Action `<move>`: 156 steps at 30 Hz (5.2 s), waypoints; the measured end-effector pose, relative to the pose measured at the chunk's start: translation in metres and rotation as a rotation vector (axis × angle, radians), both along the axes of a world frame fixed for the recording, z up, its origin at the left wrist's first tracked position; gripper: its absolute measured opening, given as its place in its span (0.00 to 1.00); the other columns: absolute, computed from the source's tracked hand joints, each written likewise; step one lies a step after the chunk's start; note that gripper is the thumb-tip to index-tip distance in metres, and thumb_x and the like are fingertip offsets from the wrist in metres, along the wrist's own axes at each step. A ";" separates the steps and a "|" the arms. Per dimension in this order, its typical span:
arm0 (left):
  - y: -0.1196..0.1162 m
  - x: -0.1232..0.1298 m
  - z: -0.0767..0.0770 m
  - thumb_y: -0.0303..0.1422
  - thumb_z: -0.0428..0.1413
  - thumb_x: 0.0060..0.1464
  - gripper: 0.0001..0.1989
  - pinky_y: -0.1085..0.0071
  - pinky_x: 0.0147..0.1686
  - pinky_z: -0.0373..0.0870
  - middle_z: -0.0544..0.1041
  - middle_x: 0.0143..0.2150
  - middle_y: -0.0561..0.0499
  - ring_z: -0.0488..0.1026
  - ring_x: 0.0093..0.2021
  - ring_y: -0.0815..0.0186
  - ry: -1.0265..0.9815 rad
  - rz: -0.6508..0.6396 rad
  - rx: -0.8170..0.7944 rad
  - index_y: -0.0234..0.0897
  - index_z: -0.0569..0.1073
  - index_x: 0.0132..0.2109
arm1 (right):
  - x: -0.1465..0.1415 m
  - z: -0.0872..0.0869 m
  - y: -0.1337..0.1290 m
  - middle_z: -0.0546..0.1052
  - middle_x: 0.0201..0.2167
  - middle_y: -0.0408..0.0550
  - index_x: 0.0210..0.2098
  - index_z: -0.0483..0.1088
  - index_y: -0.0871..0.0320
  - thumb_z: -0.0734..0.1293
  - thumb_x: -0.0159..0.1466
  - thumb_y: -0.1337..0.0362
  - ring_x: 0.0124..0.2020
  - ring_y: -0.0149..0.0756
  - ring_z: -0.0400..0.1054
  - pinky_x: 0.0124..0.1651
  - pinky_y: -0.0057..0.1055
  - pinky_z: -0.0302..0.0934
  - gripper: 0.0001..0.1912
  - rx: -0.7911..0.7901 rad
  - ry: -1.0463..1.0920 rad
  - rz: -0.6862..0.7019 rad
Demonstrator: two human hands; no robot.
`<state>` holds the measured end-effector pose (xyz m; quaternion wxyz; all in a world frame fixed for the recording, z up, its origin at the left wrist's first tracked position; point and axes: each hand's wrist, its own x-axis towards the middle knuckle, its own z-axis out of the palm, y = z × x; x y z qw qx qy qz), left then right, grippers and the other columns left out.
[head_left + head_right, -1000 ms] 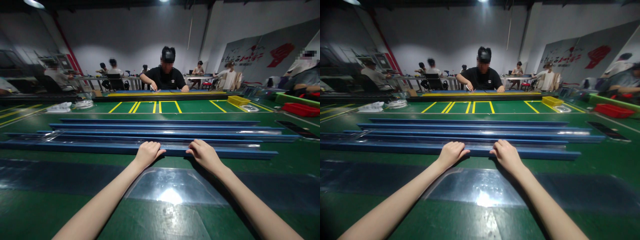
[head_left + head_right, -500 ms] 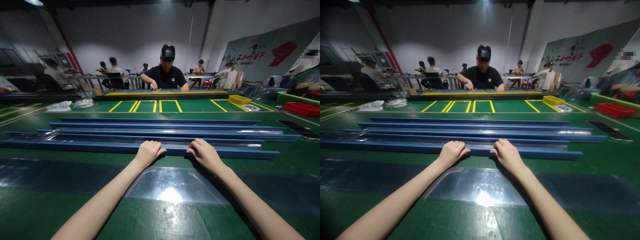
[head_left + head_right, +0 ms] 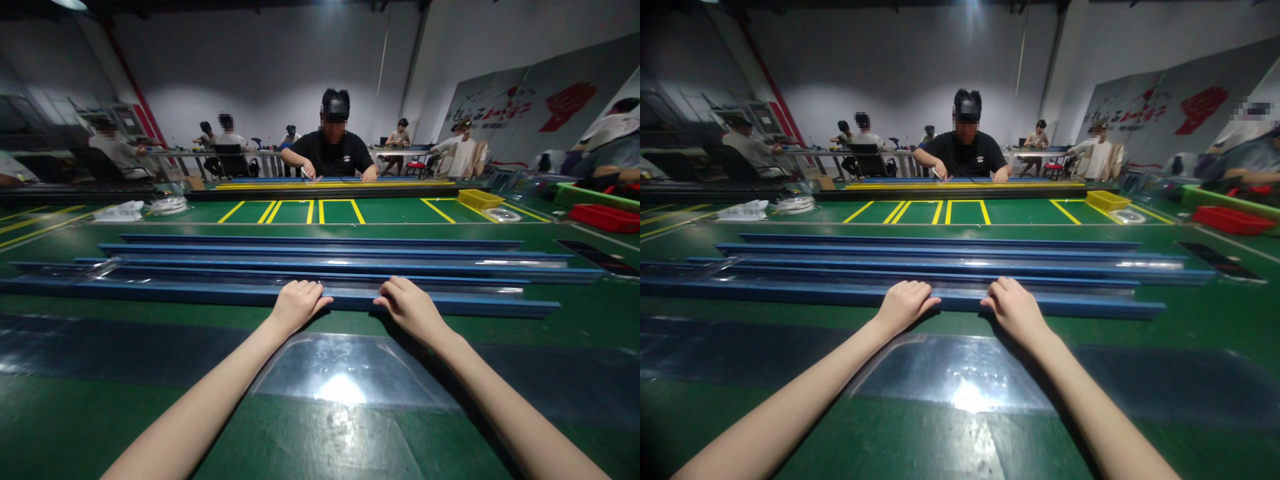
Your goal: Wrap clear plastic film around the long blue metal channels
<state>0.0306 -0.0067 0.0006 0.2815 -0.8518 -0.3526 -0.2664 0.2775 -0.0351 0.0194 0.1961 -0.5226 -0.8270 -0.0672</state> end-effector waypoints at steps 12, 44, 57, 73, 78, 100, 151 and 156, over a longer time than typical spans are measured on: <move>0.000 -0.002 -0.001 0.41 0.44 0.58 0.16 0.71 0.26 0.52 0.70 0.24 0.53 0.65 0.26 0.68 0.000 -0.007 -0.042 0.35 0.67 0.29 | -0.002 0.008 -0.003 0.69 0.30 0.48 0.31 0.63 0.57 0.55 0.64 0.60 0.33 0.35 0.62 0.30 0.28 0.52 0.11 0.034 -0.148 0.013; -0.002 0.000 0.002 0.43 0.44 0.57 0.16 0.69 0.28 0.54 0.71 0.27 0.50 0.66 0.29 0.66 0.029 0.001 -0.058 0.35 0.68 0.37 | 0.027 0.009 -0.008 0.68 0.29 0.48 0.31 0.63 0.57 0.54 0.63 0.59 0.32 0.35 0.61 0.33 0.29 0.55 0.11 -0.027 -0.031 0.096; -0.003 -0.001 0.002 0.41 0.45 0.57 0.15 0.70 0.28 0.55 0.71 0.27 0.50 0.66 0.29 0.66 0.023 -0.024 -0.023 0.34 0.68 0.38 | 0.024 0.019 -0.008 0.70 0.29 0.47 0.27 0.63 0.57 0.55 0.61 0.63 0.32 0.34 0.64 0.27 0.27 0.49 0.09 -0.031 -0.180 0.000; -0.002 -0.002 0.002 0.41 0.45 0.57 0.15 0.69 0.30 0.56 0.73 0.30 0.49 0.67 0.31 0.66 0.000 -0.045 -0.011 0.34 0.69 0.42 | 0.062 0.020 -0.008 0.71 0.26 0.45 0.26 0.65 0.56 0.58 0.58 0.58 0.27 0.33 0.65 0.26 0.27 0.51 0.10 -0.083 -0.129 -0.083; -0.002 -0.001 0.003 0.42 0.45 0.57 0.16 0.69 0.30 0.55 0.72 0.29 0.50 0.66 0.30 0.66 0.019 -0.028 -0.017 0.34 0.69 0.38 | 0.061 0.013 -0.008 0.70 0.30 0.46 0.28 0.62 0.56 0.56 0.60 0.59 0.31 0.34 0.64 0.31 0.27 0.54 0.09 -0.085 -0.106 -0.013; -0.002 0.000 0.003 0.42 0.44 0.58 0.17 0.69 0.30 0.54 0.72 0.29 0.50 0.67 0.31 0.66 0.010 -0.021 -0.045 0.34 0.69 0.35 | 0.018 -0.008 -0.003 0.72 0.32 0.49 0.34 0.67 0.58 0.55 0.61 0.49 0.35 0.38 0.64 0.34 0.30 0.53 0.20 0.089 -0.188 0.025; -0.001 0.000 0.002 0.42 0.45 0.57 0.19 0.70 0.25 0.49 0.68 0.18 0.53 0.63 0.21 0.69 0.000 -0.025 0.044 0.36 0.64 0.23 | 0.017 -0.007 -0.005 0.73 0.34 0.50 0.33 0.67 0.58 0.54 0.62 0.52 0.34 0.36 0.65 0.34 0.29 0.55 0.18 0.099 -0.219 0.037; -0.001 0.000 0.001 0.42 0.46 0.57 0.19 0.70 0.25 0.50 0.68 0.18 0.54 0.63 0.20 0.70 -0.004 -0.034 0.051 0.36 0.64 0.22 | 0.017 -0.007 -0.005 0.73 0.34 0.50 0.33 0.67 0.58 0.54 0.62 0.52 0.34 0.37 0.65 0.34 0.30 0.54 0.18 0.098 -0.214 0.039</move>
